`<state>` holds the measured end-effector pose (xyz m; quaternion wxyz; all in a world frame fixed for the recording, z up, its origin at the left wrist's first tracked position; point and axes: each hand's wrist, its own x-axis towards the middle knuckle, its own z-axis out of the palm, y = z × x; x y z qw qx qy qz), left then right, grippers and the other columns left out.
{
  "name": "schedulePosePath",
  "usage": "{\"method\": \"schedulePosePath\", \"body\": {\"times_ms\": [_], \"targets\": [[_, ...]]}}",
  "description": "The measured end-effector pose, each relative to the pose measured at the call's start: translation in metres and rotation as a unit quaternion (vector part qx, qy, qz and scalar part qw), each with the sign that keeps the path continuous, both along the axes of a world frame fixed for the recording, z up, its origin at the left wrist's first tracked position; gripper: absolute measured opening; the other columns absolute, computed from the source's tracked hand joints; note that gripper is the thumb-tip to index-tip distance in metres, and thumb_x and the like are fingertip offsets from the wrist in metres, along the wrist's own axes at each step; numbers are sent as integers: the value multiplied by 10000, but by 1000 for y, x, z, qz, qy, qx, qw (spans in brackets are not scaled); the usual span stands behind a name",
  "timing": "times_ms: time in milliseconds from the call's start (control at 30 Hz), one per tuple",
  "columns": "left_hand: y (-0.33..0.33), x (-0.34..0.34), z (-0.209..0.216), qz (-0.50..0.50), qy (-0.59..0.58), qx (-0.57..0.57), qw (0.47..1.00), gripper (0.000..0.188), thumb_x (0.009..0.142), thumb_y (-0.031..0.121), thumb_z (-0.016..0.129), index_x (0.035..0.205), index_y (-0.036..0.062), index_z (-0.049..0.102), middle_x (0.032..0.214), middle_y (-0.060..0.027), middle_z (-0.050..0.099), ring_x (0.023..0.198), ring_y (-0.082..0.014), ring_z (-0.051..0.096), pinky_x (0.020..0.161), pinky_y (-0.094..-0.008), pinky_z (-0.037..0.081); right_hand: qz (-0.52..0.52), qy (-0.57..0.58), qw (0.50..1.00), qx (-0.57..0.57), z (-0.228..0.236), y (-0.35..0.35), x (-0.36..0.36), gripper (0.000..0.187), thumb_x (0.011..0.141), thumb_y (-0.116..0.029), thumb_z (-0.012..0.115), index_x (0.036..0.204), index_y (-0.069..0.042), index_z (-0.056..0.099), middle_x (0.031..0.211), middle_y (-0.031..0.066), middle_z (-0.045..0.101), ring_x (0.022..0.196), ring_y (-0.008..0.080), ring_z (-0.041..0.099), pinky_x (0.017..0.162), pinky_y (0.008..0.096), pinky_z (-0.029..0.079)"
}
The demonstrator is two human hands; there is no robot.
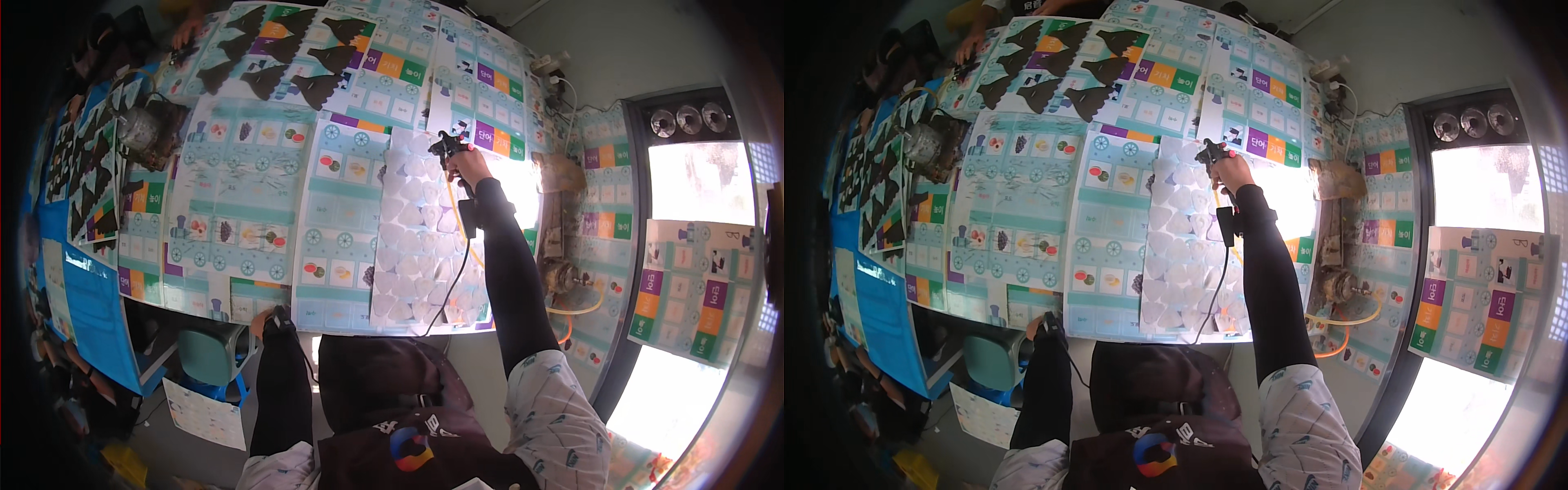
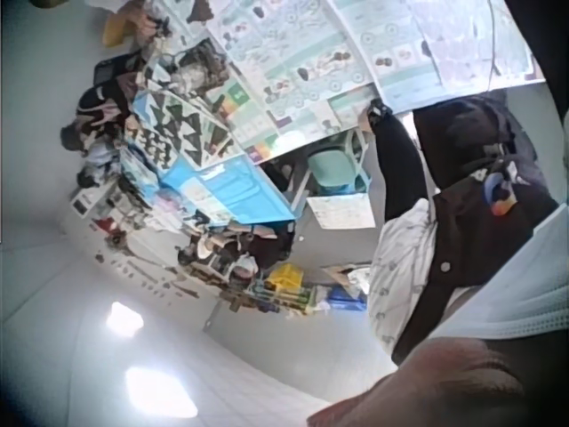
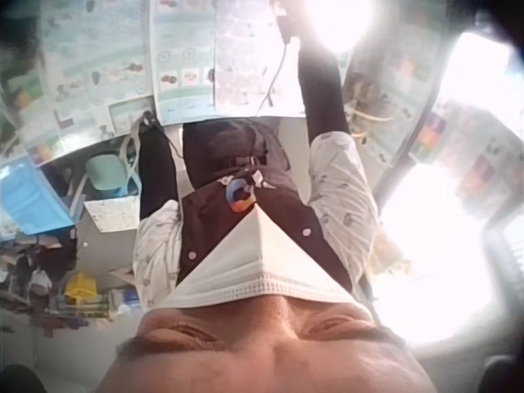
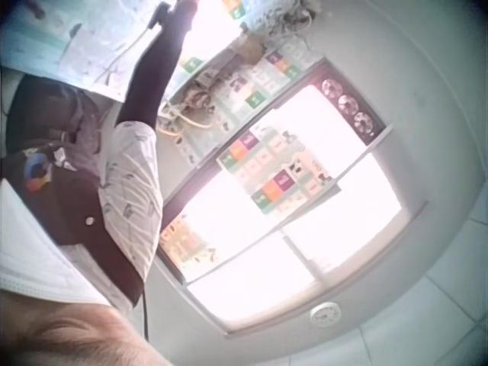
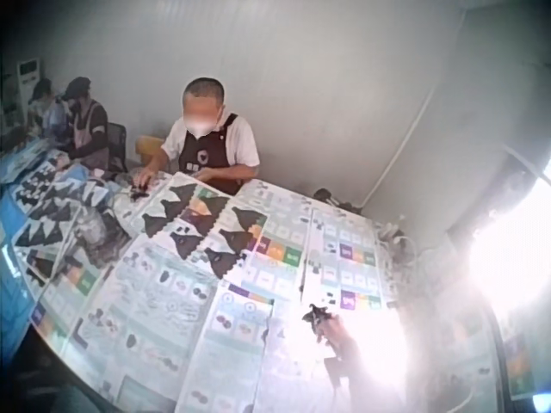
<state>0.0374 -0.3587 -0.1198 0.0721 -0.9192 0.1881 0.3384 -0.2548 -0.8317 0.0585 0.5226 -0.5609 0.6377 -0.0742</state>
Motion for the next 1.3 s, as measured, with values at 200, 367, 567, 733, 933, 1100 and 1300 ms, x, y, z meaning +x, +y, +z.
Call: {"method": "schedulePosePath", "body": {"times_ms": [200, 367, 567, 733, 933, 1100, 1300], "targets": [[16, 0, -23, -22, -39, -77, 996, 371, 765, 422, 572, 810, 80, 707, 809, -96, 686, 804, -272, 662, 738, -358, 506, -11, 22, 1000, 4, 3, -12, 15, 66, 662, -56, 543, 627, -2, 559, 579, 86, 552, 478, 159, 551, 390, 256, 382], [40, 1, -50, -13, -70, -165, 984, 419, 802, 429, 487, 743, 70, 695, 743, -114, 671, 734, -317, 650, 681, -394, 494, 10, 59, 998, 13, -1, -18, 18, 74, 671, -60, 551, 693, 7, 569, 600, 82, 547, 484, 158, 554, 385, 259, 366], [32, 0, -42, -51, -71, -97, 991, 437, 809, 423, 467, 717, 61, 694, 710, -126, 663, 693, -334, 644, 663, -402, 495, -43, 0, 999, -4, -5, -19, 19, 69, 655, -52, 538, 677, 8, 566, 603, 88, 545, 493, 167, 562, 383, 261, 363], [14, -4, -12, -28, -55, -92, 994, 401, 800, 394, 489, 709, 63, 696, 688, -135, 656, 668, -330, 640, 653, -405, 493, -47, -25, 998, -13, -12, -14, 18, 125, 679, -47, 547, 559, -15, 539, 525, 98, 539, 411, 176, 547, 329, 282, 355], [20, -7, -12, 45, -33, -151, 987, 396, 795, 400, 495, 710, 72, 701, 696, -125, 663, 688, -320, 649, 666, -400, 498, -33, -26, 999, 15, 6, -3, 30, 110, 657, -72, 539, 561, -21, 528, 536, 75, 534, 441, 178, 554, 354, 271, 345], [21, -10, -11, 51, -44, -199, 978, 387, 783, 409, 509, 715, 83, 707, 707, -112, 672, 713, -304, 661, 686, -395, 506, 37, -12, 998, -54, 5, -8, 47, 92, 663, -73, 544, 614, 4, 559, 570, 89, 554, 458, 182, 559, 377, 280, 383], [4, -10, 2, 128, -42, -172, 976, 295, 726, 333, 594, 733, 60, 705, 749, -118, 680, 741, -274, 673, 697, -371, 522, 27, -8, 1000, -8, 0, -9, 55, 105, 693, -78, 545, 638, 9, 569, 571, 93, 549, 466, 172, 557, 380, 278, 390]]}}
